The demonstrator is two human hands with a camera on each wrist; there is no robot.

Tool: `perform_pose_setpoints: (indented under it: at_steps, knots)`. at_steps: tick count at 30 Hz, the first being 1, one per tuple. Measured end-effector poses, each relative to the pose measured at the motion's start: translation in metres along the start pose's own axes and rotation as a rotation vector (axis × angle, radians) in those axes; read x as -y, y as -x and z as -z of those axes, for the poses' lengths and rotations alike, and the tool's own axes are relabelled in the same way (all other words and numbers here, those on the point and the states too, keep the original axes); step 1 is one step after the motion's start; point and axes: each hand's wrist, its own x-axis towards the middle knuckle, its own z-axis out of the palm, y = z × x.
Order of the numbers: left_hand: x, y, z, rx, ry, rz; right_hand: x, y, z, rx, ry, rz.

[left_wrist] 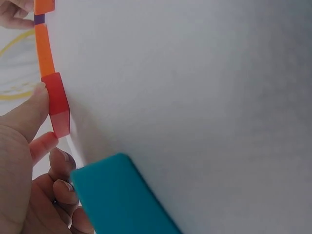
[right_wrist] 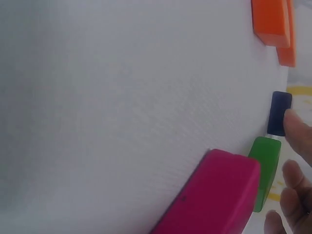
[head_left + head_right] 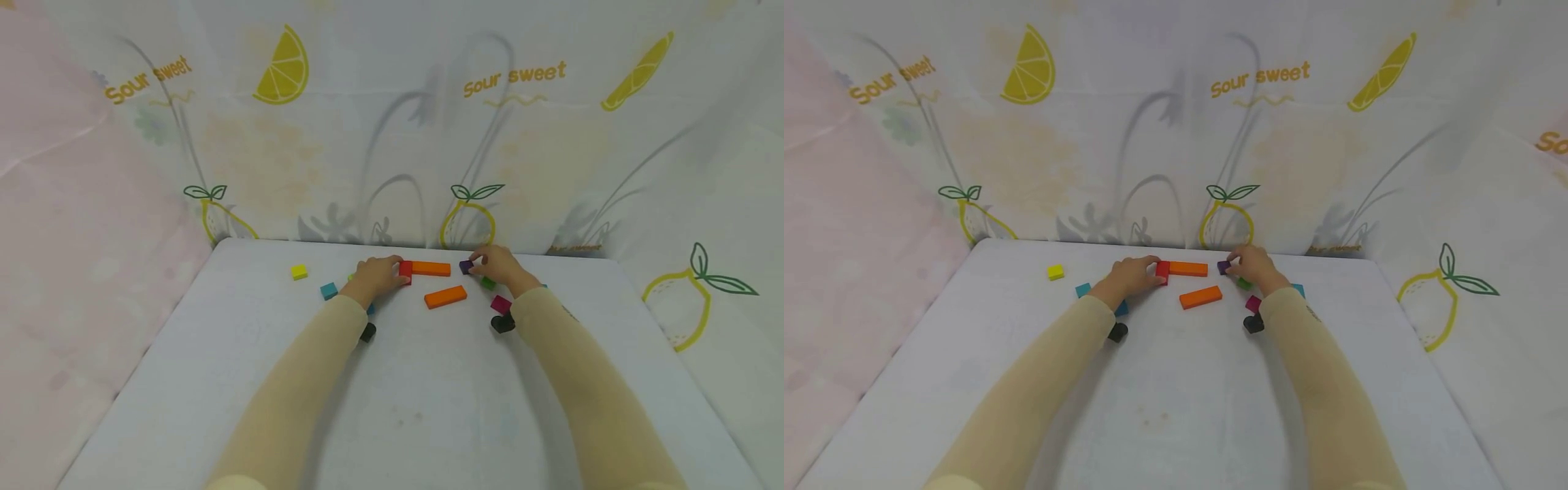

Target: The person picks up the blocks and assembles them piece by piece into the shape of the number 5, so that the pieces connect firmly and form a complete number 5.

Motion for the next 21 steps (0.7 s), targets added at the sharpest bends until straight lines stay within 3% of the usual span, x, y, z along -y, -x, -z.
perform_pose_setpoints:
  at_steps: [21]
  knots:
    - [-0.001, 0.003, 0.001, 0.007, 0.025, 0.012, 0.011, 0.006, -0.004, 0.006, -0.04, -0.007]
